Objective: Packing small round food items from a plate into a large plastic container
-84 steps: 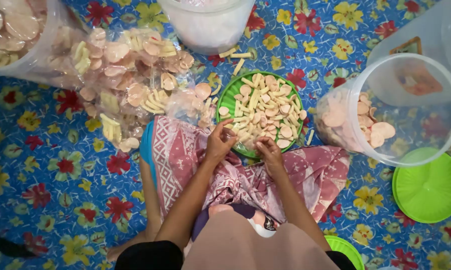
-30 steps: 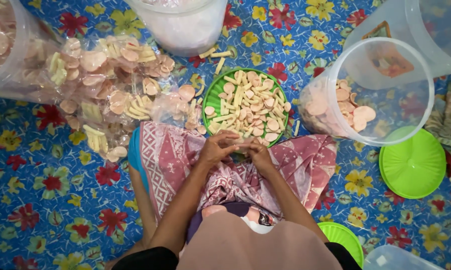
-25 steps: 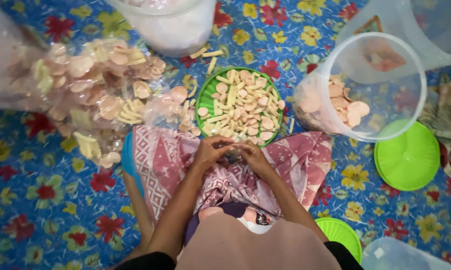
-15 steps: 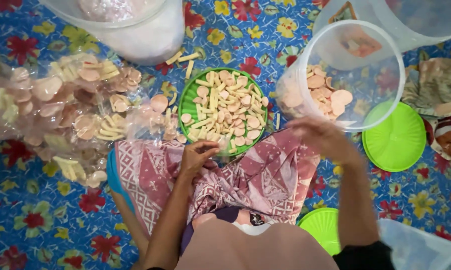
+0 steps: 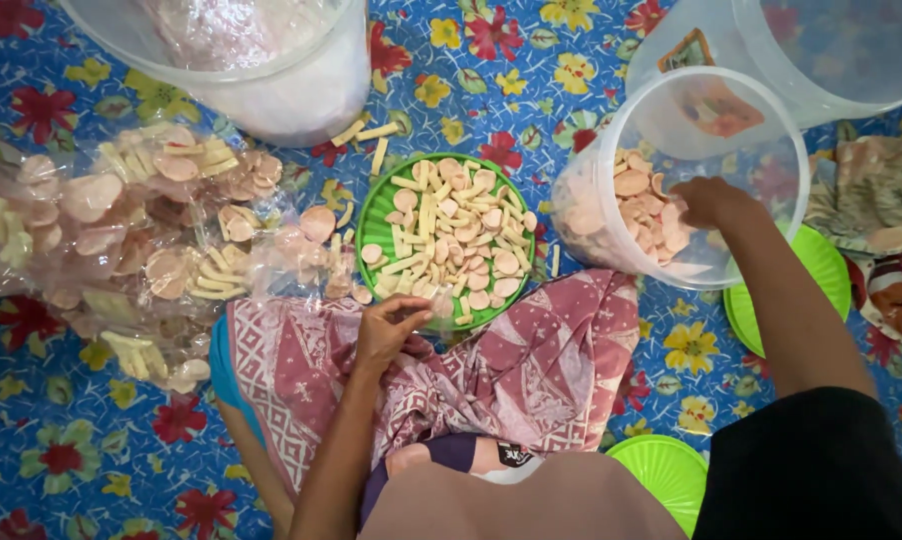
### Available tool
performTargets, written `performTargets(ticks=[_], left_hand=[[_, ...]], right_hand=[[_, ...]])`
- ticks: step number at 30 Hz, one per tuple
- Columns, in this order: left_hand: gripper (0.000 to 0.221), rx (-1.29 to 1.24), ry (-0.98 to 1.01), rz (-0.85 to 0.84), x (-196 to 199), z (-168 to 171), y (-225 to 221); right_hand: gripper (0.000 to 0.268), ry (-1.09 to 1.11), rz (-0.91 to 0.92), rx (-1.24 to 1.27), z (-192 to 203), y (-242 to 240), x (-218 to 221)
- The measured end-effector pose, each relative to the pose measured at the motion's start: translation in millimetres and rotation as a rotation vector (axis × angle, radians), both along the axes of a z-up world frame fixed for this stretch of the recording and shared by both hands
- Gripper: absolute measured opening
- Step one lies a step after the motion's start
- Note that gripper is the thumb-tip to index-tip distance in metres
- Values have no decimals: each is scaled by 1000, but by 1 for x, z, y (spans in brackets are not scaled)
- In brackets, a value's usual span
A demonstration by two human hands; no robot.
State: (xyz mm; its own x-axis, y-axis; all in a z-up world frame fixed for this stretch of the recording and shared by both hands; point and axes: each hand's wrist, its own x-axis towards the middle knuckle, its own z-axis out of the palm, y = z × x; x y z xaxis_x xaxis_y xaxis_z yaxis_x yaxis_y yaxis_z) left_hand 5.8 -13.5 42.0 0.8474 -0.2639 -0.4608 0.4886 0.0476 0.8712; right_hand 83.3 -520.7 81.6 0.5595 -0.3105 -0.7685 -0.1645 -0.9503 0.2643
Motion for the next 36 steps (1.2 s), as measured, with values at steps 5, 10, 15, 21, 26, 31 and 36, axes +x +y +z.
performTargets(ticks=[5, 10, 15, 21, 26, 31, 36], left_hand=[[16, -21, 7, -17, 0, -5, -1], [18, -17, 20, -34, 0, 2, 0], [19, 12, -90, -42, -2, -10, 3], [20, 8, -134, 8, -8, -21, 4], [21, 41, -96, 72, -7, -8, 5], [25, -96, -201, 178, -11, -37, 5], [25, -143, -237, 222, -15, -42, 6]], right_hand=[[59, 13, -7, -24, -16, -13, -13], [50, -141, -136, 67, 13, -4, -21], [18, -525, -135, 284, 46, 16, -37], [17, -1251, 180, 458, 83, 56, -75], [13, -1588, 206, 607, 120, 139, -102], [12, -1567, 102, 913, 85, 215, -121], [5, -1479, -238, 1167, 45, 290, -139]])
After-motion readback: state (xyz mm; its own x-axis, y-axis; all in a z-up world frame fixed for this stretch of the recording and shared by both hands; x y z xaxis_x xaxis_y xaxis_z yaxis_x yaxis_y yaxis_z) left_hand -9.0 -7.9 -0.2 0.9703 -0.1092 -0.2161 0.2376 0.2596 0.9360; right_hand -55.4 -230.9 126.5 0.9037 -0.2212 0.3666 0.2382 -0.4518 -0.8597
